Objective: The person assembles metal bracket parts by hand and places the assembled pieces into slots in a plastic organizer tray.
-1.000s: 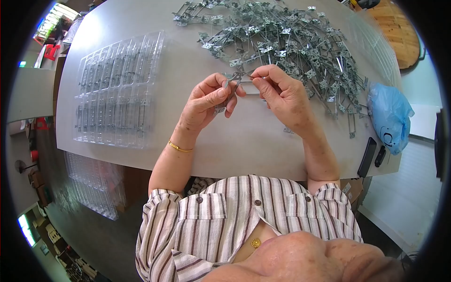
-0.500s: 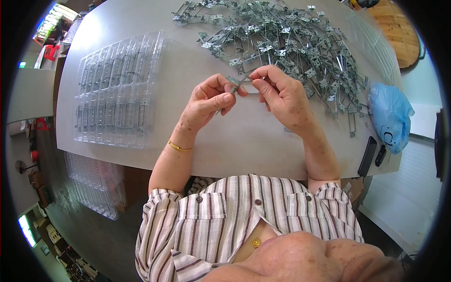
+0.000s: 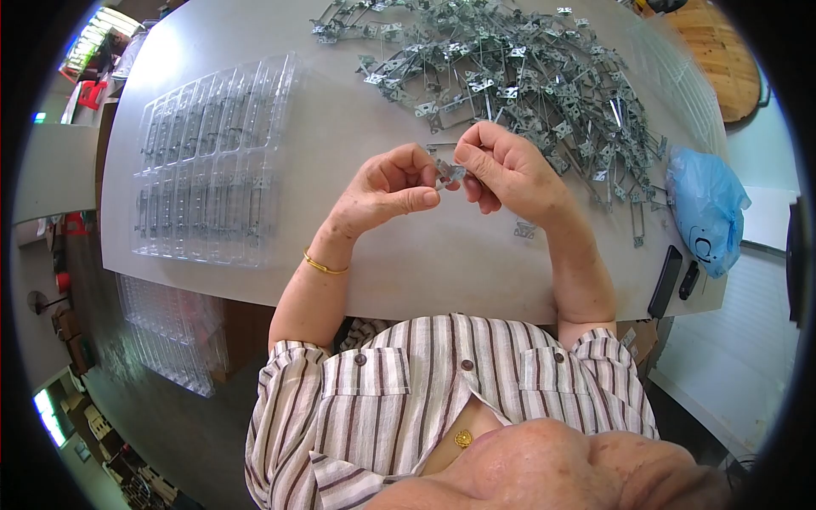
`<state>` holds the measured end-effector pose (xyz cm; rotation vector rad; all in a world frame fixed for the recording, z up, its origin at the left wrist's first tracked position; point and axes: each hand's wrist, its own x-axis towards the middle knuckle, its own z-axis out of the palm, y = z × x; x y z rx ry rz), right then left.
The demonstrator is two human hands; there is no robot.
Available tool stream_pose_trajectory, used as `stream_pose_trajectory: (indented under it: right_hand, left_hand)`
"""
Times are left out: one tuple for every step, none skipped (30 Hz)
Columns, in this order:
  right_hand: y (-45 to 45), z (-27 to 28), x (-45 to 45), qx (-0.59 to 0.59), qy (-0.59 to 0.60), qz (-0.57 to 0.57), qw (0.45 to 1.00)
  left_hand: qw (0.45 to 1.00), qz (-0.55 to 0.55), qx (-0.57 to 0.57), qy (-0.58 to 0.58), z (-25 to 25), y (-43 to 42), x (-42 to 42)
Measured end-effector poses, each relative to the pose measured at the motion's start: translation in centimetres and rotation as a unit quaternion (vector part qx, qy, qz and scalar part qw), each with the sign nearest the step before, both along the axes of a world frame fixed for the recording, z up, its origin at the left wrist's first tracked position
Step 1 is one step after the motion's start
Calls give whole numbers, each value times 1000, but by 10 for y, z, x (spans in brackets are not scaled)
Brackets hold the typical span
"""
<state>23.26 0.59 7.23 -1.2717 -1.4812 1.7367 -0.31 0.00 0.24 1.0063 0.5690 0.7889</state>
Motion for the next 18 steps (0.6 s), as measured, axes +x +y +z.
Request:
stream_pose_trajectory:
  right_hand:
    - [-3,0,-2,19,-12,-9,1000]
    - [-5,0,-3,38,-24,-18,999]
    - [-6,1,-2,95,-98,-7,991]
    - [-7,5,-1,152,-170,4,974]
    - [-8,6,0,208,-241,15,948]
    - [-9,6,-1,227,-233,1,946]
    - [-9,5,-2,247,-224,-13,943]
    - [-10,4,-4,266,-215,-28,939]
    - [-10,3,-4,267,-190,-57,943]
    - [-9,1,-5,268,-165,-86,945]
    - [-8,0,-5,269,-140,-115,946]
    - [-7,-3,-4,262,-114,-126,950]
    - [-5,-6,-2,256,-86,-137,953]
    - [-4,-7,-1,250,-59,-148,955]
    - [-5,-6,-2,254,-46,-149,955]
    - [-7,-3,-4,258,-34,-150,954]
    - [-8,-2,-4,263,-22,-151,953]
    - [-8,-2,-4,272,-24,-144,951]
  left_hand:
    - [1000,-8,-4,3,2,-1,1]
    - [1000,-15,2,14,1,-1,2]
    - [999,-21,8,25,1,-2,3]
    - [999,-27,14,37,0,-2,4]
    - [998,-42,16,36,1,-3,4]
    - [998,-56,18,36,4,-3,4]
    - [997,-71,20,35,5,-3,3]
    - [997,-73,27,29,3,-3,4]
    - [996,-74,35,22,-2,-3,5]
    - [996,-76,42,14,-5,-3,5]
    - [998,-62,22,-13,-6,-2,5]
    - [998,-47,3,-40,-6,-1,5]
    - [997,-32,-16,-68,-6,0,4]
    - [996,-11,-24,-87,-7,0,3]
    - [994,10,-32,-105,-7,1,3]
    - [991,30,-40,-124,-8,1,3]
    - [990,32,-38,-133,-9,3,2]
    - [987,30,-38,-153,-11,5,1]
